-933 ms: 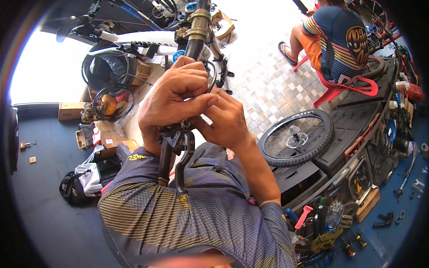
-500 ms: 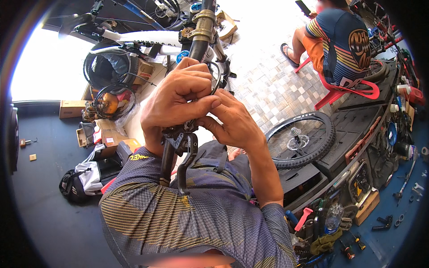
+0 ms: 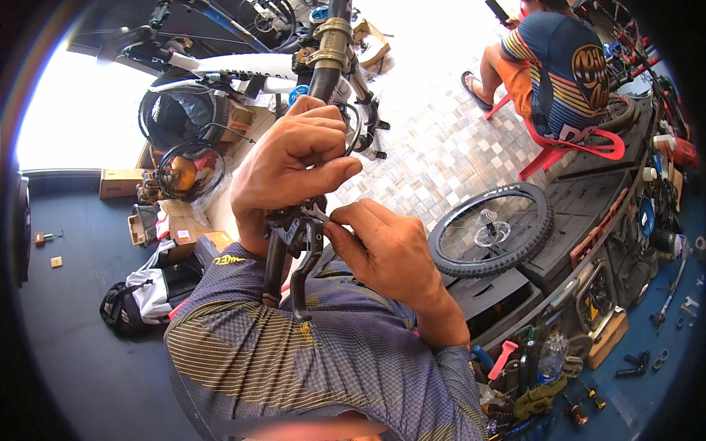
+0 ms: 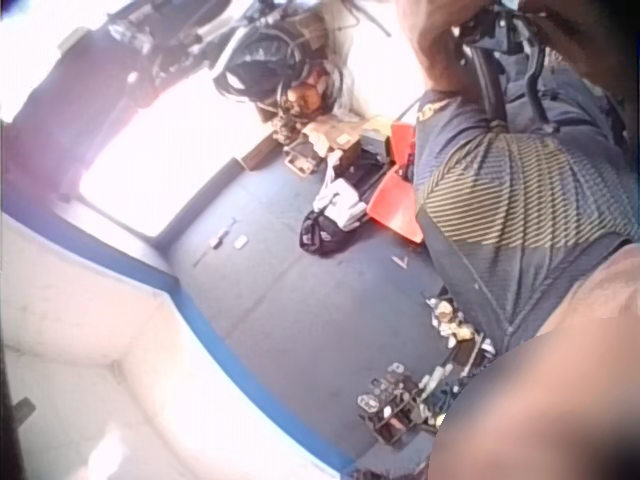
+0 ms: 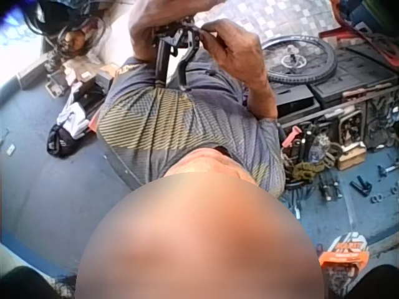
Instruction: The person adjusts a cable on the bicycle handlebar, secures it with a zip tie, and uses a tool to tighten the connection. They then retrieve a small red plastic piece from the workbench and apply it to the handlebar area.
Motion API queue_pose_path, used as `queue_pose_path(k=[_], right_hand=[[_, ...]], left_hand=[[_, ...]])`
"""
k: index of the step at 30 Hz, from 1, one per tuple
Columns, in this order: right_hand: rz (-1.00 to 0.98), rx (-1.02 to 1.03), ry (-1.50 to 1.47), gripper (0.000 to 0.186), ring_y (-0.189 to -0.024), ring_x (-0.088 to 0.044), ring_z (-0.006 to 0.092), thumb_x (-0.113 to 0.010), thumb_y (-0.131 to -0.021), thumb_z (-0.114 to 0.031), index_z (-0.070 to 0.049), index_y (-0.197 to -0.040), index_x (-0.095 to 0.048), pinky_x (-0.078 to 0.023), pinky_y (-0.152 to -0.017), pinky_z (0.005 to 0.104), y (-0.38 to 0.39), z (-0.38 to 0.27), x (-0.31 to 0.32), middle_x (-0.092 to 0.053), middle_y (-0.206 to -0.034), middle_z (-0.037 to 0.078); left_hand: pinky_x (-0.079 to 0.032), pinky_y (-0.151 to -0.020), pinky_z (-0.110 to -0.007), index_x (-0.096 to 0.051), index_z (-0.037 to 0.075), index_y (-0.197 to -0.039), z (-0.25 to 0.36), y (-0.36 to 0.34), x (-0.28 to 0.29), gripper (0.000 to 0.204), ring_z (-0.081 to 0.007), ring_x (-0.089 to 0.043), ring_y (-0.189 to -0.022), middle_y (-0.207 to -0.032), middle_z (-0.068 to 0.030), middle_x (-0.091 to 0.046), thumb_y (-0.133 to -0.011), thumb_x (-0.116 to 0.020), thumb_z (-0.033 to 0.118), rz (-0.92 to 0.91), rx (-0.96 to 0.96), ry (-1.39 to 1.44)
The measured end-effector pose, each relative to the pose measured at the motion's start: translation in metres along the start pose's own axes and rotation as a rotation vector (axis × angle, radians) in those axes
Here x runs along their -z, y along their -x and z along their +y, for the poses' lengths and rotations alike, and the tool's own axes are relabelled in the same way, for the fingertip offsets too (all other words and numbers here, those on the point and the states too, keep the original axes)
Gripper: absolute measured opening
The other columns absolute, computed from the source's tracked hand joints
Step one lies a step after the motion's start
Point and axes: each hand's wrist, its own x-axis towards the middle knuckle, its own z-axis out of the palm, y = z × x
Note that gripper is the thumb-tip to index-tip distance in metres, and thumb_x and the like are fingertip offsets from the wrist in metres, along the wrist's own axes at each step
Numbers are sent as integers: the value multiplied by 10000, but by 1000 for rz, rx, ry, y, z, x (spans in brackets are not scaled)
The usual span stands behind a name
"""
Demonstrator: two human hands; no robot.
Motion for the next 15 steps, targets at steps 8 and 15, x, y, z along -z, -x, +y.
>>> queue_pose_path(k=[8,15], right_hand=[[95,141,414,123,-747,-686,253,-788,-840,-64,-55,-935,-710,-525,-624,390,-4,4,14,-677,-794,73],[-21,147,-89,170,-776,-626,240,-758,-885,-55,-17,-1047,-723,-490,-686,321,-27,71,12,-667,-869,79]], left_hand=[[-365,-874,-369,-516,88,-635,-1,-1,0,385,-217,-525,-702,-674,-18,-510,-884,-756,258,-16,8,5],[-365,-871,-365,-542,85,-649,0,-1,0,328,-219,-531,-716,-679,-24,-512,-862,-739,237,-16,26,0]])
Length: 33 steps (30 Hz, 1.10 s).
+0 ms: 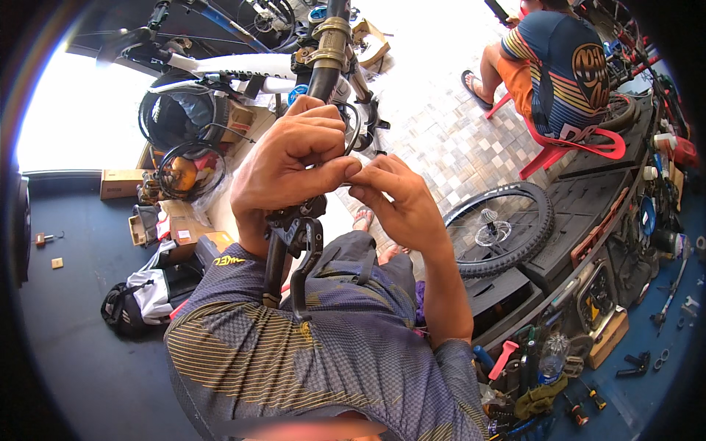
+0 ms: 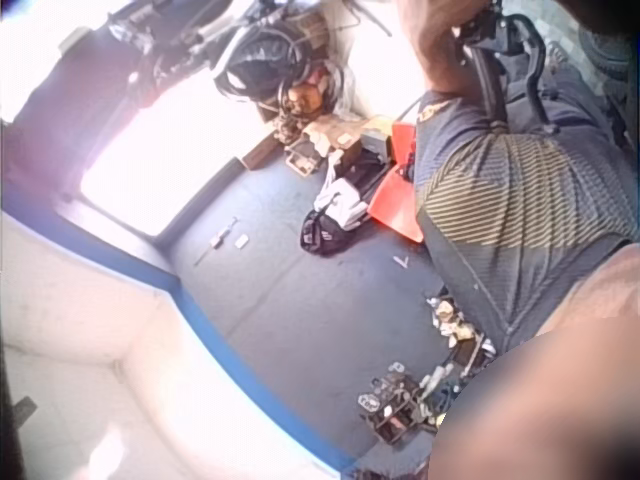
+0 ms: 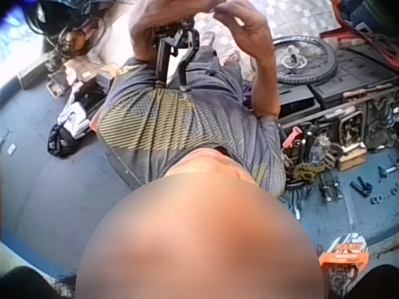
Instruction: The person adjusts a cable on the bicycle handlebar, secures it with a zip tie, and uses a tool to tighten the connection. They then retrieve a small red plastic piece from the workbench and apply it to the handlebar area.
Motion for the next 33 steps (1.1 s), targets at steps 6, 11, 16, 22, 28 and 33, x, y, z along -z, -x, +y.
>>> queue_pose_path(k=[6,11,16,22,28,33], right_hand=[[-266,-281,-681,165,-844,-570,52,-742,-973,-155,0,-995,-693,-464,-686,249,-17,8,3,-645,-903,-4],[-330,-266,-691,192,-794,-574,26,-794,-937,-183,-23,-961,-689,-485,-669,224,-26,21,4,-666,-862,-22],[-394,-193,-668,205,-797,-621,53,-816,-908,-149,3,-998,-711,-536,-688,249,-38,24,6,-707,-861,6],[-425,-264,-719,181,-860,-682,89,-818,-894,-109,29,-970,-729,-588,-766,270,-44,29,2,-734,-891,43],[-394,-267,-860,159,-872,-692,105,-803,-911,-106,24,-979,-740,-602,-789,280,-43,29,-4,-741,-909,52],[-390,-249,-837,179,-878,-681,98,-801,-918,-131,12,-1004,-736,-589,-784,281,-40,25,-4,-739,-910,45]], left_hand=[[-330,-772,-359,-448,50,-614,0,-1,-5,378,-192,-410,-665,-643,-27,-396,-821,-750,147,74,-41,66],[-332,-775,-360,-464,55,-613,-1,0,-6,375,-191,-411,-664,-644,-28,-398,-827,-757,151,77,-44,70],[-373,-866,-365,-539,79,-644,-1,1,-2,338,-213,-516,-696,-662,-25,-499,-847,-754,242,26,2,15],[-366,-866,-364,-538,80,-642,-1,0,-1,339,-207,-517,-697,-659,-22,-498,-835,-768,236,21,-13,14],[-359,-868,-364,-534,81,-637,0,0,-2,349,-200,-509,-687,-656,-16,-495,-836,-772,242,35,-7,5],[-359,-870,-361,-530,82,-633,-1,0,-2,346,-199,-499,-675,-642,-11,-486,-840,-761,236,35,-10,7]])
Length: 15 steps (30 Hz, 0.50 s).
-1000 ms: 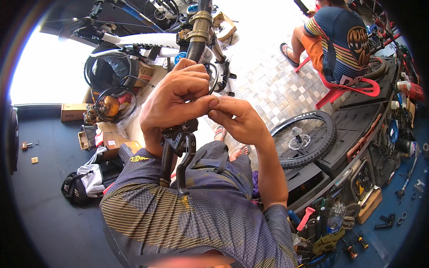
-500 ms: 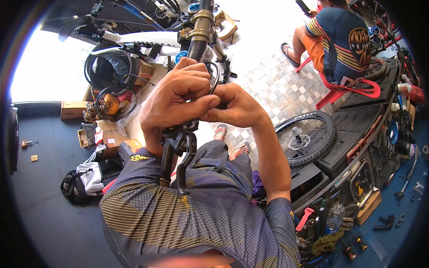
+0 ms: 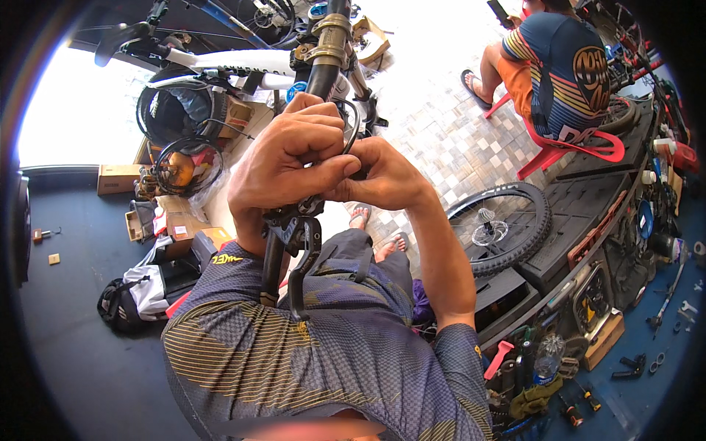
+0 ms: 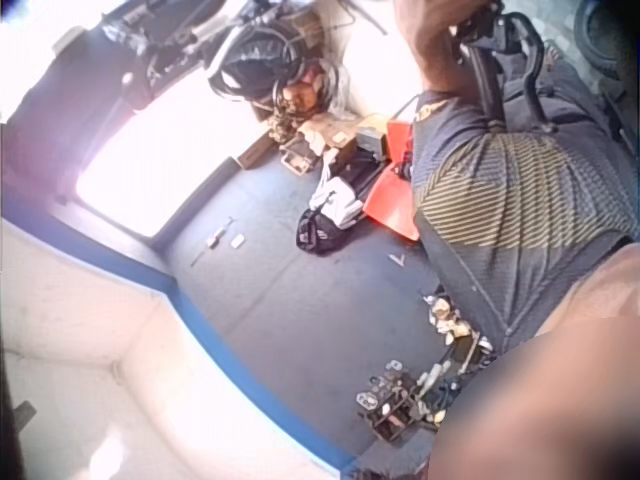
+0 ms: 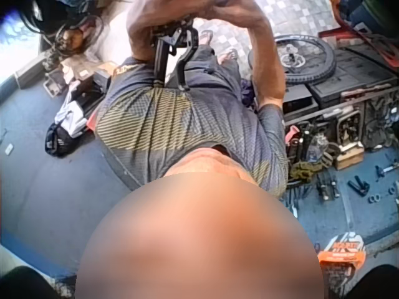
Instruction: The person adjusts a cable on the bicycle handlebar, secures it with a zip tie, and uses a tool to tighten the connection. They then retrieve a small red plastic piece from the workbench and apply it to the handlebar area.
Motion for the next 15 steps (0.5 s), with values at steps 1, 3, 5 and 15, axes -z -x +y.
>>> queue_pose_path(k=[1,3,5,15], right_hand=[[-3,8,11,186,-877,-676,96,-802,-920,-136,10,-1014,-736,-584,-782,279,1,-1,-1,-736,-907,40],[-9,35,70,201,-875,-663,90,-800,-922,-139,6,-1041,-728,-571,-779,272,5,4,0,-726,-913,32],[-18,56,122,214,-874,-653,85,-797,-925,-141,4,-1063,-719,-559,-774,266,7,3,-1,-716,-920,26],[147,37,260,214,-725,-535,47,-728,-985,-171,1,-1106,-685,-442,-629,238,31,3,-29,-609,-783,-25]], left_hand=[[-359,-870,-361,-529,82,-632,0,0,0,345,-198,-498,-673,-639,-11,-483,-841,-759,234,2,-2,-1],[-362,-868,-360,-529,83,-632,-1,0,0,344,-200,-498,-673,-633,-11,-478,-843,-753,235,-2,-1,7],[-366,-866,-361,-527,83,-631,-1,0,0,342,-203,-499,-674,-633,-12,-477,-845,-748,234,-5,4,9],[-377,-864,-368,-523,86,-635,-1,0,1,356,-219,-531,-701,-672,-25,-513,-865,-746,242,-11,-8,-1]])
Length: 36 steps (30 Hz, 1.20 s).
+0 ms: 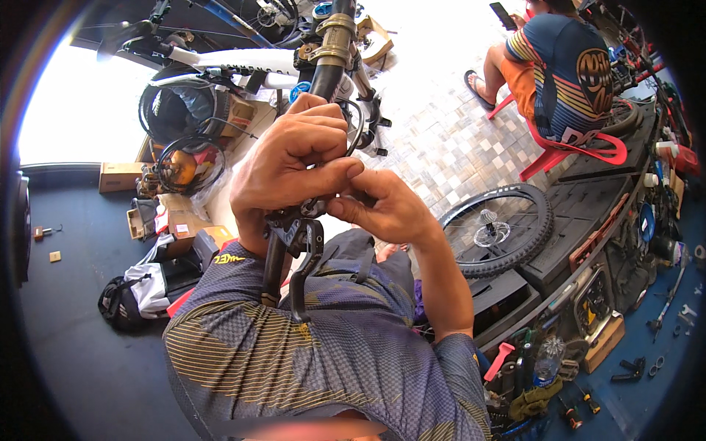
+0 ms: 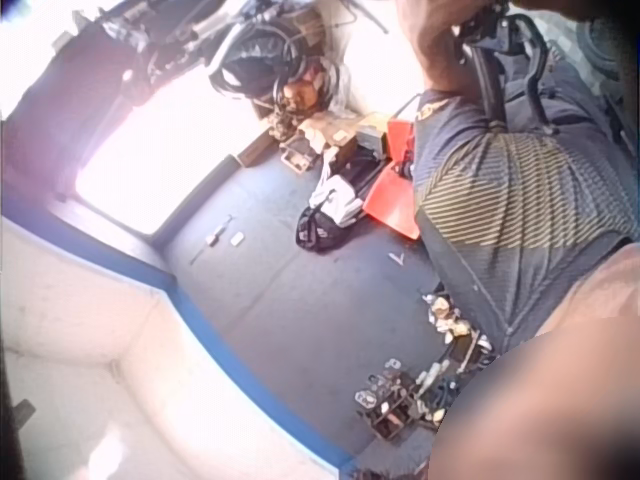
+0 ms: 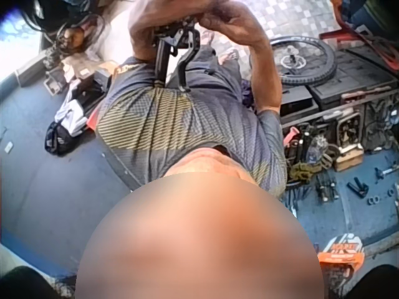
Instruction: The person adjusts a cable on the bicycle handlebar, secures it with a zip tie, and uses a tool to tighten the connection. They then retrieve a small red plastic piece from the workbench and apply it to the handlebar area.
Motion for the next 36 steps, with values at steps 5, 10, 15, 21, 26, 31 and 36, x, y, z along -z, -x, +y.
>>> queue_pose_path(k=[5,10,15,21,26,31,36], right_hand=[[235,-191,25,181,-621,-450,54,-666,-1026,-189,-20,-1090,-662,-377,-555,274,30,-28,-40,-507,-658,-23],[277,-172,120,149,-592,-489,73,-668,-1015,-157,-36,-1103,-663,-394,-539,285,33,-35,-43,-556,-665,6],[247,-143,82,184,-602,-511,36,-707,-996,-165,-13,-1094,-673,-383,-526,244,31,-22,-9,-614,-725,-13],[93,89,161,192,-593,-463,47,-811,-906,-179,-20,-984,-737,-337,-514,247,-3,-6,17,-629,-747,1],[-50,230,221,213,-624,-505,139,-856,-841,-206,-49,-931,-744,-379,-546,301,-28,3,29,-617,-750,39],[-116,284,144,254,-781,-608,212,-863,-823,-211,-44,-981,-754,-482,-706,371,-45,3,28,-675,-853,71],[-191,318,119,269,-992,-689,293,-859,-806,-185,-44,-1009,-752,-521,-878,426,-56,-4,30,-726,-1024,121]], left_hand=[[-364,-840,-369,-493,78,-628,0,1,0,381,-217,-505,-698,-666,-25,-477,-857,-762,221,11,-12,32],[-377,-868,-370,-522,91,-628,-1,-1,0,382,-221,-551,-710,-666,-13,-512,-871,-766,255,1,-10,10],[-369,-851,-369,-510,90,-620,3,0,3,377,-208,-541,-713,-651,-6,-495,-836,-782,235,-5,23,3],[-344,-802,-368,-467,80,-615,3,-1,2,366,-212,-447,-673,-632,-13,-422,-787,-773,184,-16,6,21],[-350,-816,-372,-529,95,-628,-4,-1,5,336,-207,-471,-687,-627,1,-443,-806,-792,204,-38,-21,55],[-352,-805,-368,-560,111,-656,-3,-1,7,294,-197,-472,-682,-638,16,-458,-793,-803,205,-20,-51,71],[-357,-804,-360,-542,118,-637,-6,1,4,305,-185,-498,-696,-642,24,-471,-783,-797,200,3,-53,93]])
